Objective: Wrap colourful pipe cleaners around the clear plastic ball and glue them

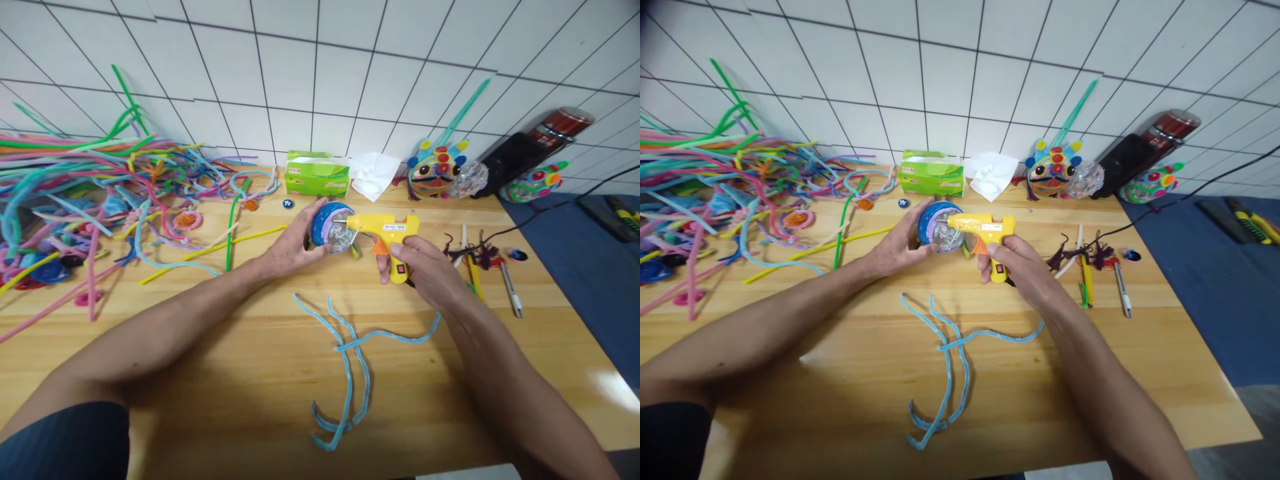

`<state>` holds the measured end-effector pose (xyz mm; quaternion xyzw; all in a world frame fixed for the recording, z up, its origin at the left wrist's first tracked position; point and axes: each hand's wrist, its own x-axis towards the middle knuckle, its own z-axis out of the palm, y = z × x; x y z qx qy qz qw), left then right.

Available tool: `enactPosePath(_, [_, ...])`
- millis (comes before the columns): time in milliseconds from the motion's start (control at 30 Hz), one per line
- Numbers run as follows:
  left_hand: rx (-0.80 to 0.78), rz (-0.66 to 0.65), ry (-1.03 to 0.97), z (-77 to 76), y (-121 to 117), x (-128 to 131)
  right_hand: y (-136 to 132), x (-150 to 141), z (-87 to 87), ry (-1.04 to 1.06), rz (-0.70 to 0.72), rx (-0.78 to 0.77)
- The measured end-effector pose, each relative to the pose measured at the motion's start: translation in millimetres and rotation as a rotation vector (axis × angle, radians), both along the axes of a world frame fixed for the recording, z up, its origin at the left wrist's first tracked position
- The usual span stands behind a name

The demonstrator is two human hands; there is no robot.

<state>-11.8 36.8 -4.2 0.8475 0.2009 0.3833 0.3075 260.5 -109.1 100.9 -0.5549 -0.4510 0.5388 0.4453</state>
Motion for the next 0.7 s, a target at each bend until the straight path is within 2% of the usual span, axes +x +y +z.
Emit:
enactPosePath(100, [0.058,0.003,-0.027,1.4,-1.8,2.0,0.9,1.6,-0.3,-0.017,-0.037,-0.006])
enactPosePath(267, [0.161,0.081,-0.047,4.6,-5.9,4.9,0.5,1.4,1.6,-0.003,-0.035,-0.037])
enactPosePath(500, [0.197,0.169,-0.05,1.2,-6.9,8.2,1.5,0.5,3.0,0.0,-0.021,-0.051])
enactPosePath(700, [0.211,0.166,-0.058,3.5,-7.8,7.7,1.8,-2.4,4.5,0.01,-0.027,-0.053])
